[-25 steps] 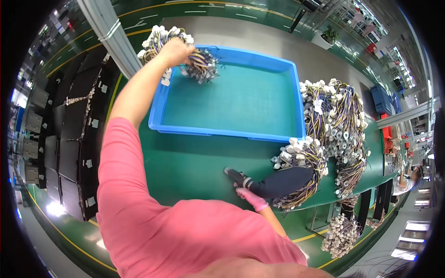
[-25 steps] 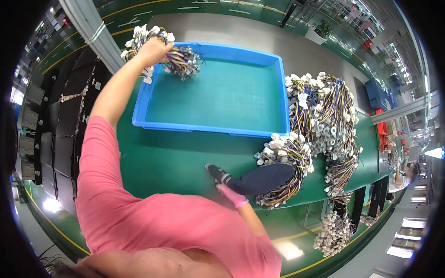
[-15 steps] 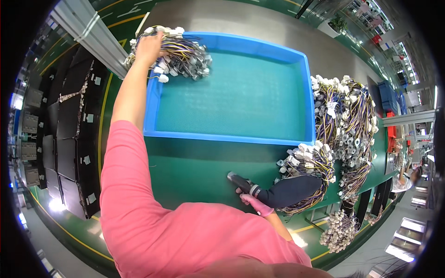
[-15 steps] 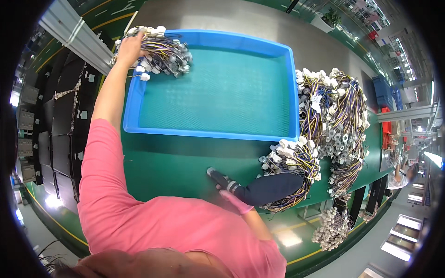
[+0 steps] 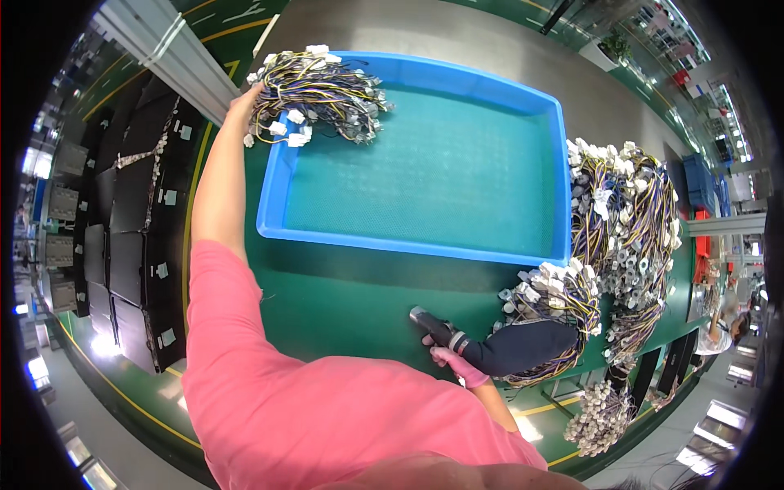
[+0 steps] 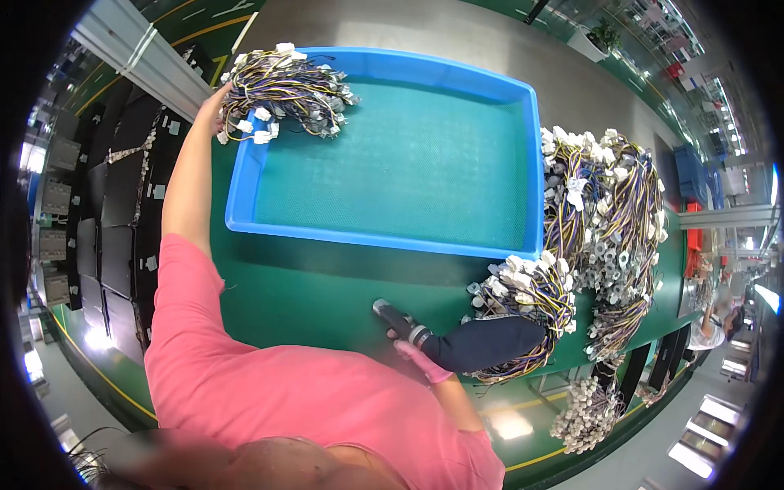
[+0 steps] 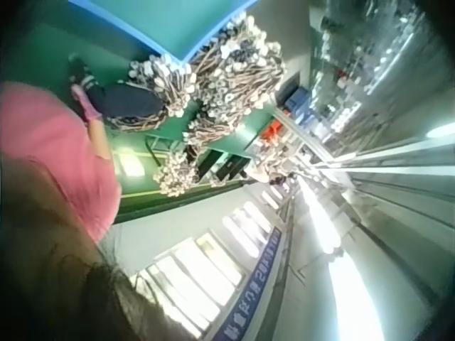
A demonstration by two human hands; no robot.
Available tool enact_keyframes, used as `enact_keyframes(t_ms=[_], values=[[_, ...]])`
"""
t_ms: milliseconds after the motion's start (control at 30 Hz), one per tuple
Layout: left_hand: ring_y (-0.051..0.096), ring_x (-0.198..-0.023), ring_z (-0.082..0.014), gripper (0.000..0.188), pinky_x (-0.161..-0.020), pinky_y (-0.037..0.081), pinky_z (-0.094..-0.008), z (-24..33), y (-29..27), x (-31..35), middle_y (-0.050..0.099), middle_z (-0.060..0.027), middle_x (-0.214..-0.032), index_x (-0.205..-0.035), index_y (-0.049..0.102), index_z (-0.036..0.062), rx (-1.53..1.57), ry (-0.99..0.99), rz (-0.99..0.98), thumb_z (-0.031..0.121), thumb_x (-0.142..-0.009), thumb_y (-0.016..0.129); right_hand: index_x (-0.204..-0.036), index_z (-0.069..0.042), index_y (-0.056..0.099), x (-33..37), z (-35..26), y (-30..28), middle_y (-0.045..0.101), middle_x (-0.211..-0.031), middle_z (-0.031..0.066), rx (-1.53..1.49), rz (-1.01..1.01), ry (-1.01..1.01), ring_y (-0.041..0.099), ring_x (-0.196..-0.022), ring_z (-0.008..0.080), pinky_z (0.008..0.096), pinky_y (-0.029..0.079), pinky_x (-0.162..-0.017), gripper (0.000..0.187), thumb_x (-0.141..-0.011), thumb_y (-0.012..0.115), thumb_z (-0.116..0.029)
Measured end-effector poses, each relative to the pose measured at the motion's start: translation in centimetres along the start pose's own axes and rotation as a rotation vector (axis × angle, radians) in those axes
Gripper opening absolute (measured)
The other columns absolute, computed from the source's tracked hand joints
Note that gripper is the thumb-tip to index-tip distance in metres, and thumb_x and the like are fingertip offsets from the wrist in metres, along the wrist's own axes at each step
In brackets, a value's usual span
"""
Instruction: Processing wire harnesses by using a pneumatic air gun on connectors and sorting them into a storage bin.
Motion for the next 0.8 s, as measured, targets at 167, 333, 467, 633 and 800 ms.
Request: enact_keyframes(t_ms=[167, 333, 467, 633, 800], values=[[0.054, -0.103, -0.0307, 0.084, -0.069, 0.052, -0.0470, -1.3, 2.6, -6.9, 0.046, -0.0210, -0.125, -0.117, 0.052, -0.0003, -0.288, -0.149, 0.130, 0.046, -0.053, 0.080, -0.111, -0.008, 0.049, -0.2, 0.9, -0.6, 0.054, -0.083, -0.0026, 0.021, -0.077, 0.017, 0.044, -0.062, 0.0049, 0.0192, 0.037, -0.056, 0.032, -0.080, 0.053, -0.004], [0.044, -0.111, -0.0376, 0.061, -0.094, 0.039, -0.0379, 1.1, 2.8, -2.6, 0.041, -0.0262, -0.121, -0.115, 0.052, 0.0004, -0.435, 0.344, 0.530, 0.028, -0.063, 0.069, -0.117, -0.010, 0.044, -1.0, 3.9, -2.0, 0.060, -0.098, 0.0017, 0.001, -0.054, 0.003, 0.052, -0.072, 0.0050, 0.0195, 0.042, -0.057, 0.043, -0.078, 0.060, -0.003], [0.041, -0.107, -0.0360, 0.047, -0.093, 0.035, -0.0423, 8.3, 8.2, 7.7, 0.044, -0.0183, -0.111, -0.105, 0.053, 0.0080, -0.575, 1.447, 0.521, 0.016, -0.060, 0.066, -0.118, -0.007, 0.048, -0.4, 0.9, -0.9, 0.057, -0.090, 0.0005, 0.054, -0.136, 0.008, 0.048, -0.065, 0.0055, 0.0202, 0.041, -0.055, 0.039, -0.080, 0.056, -0.004], [0.047, -0.103, -0.0317, 0.033, -0.089, 0.038, -0.0374, 11.6, 10.3, 8.6, 0.048, -0.0154, -0.108, -0.099, 0.055, 0.0090, -0.561, 1.513, 0.492, 0.016, -0.067, 0.061, -0.113, -0.006, 0.053, -0.5, 1.2, -1.2, 0.053, -0.078, -0.0010, 0.038, -0.077, 0.002, 0.046, -0.062, 0.0050, 0.0197, 0.039, -0.054, 0.034, -0.080, 0.055, -0.004], [0.048, -0.098, -0.0337, 0.028, -0.087, 0.038, -0.0351, 8.7, 5.1, 1.0, 0.044, -0.0200, -0.106, -0.098, 0.055, 0.0056, -0.384, 1.114, 0.744, 0.016, -0.072, 0.058, -0.104, -0.003, 0.054, -0.5, 0.3, -0.3, 0.047, -0.067, -0.0025, 0.066, -0.109, 0.035, 0.043, -0.059, 0.0055, 0.0198, 0.035, -0.053, 0.023, -0.081, 0.053, -0.006]])
Point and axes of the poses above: each hand's wrist, its own x-axis away from the middle knuckle, its own y-axis out of the palm, z = x × y, the point moved 3 cm from there along -x, towards the middle knuckle
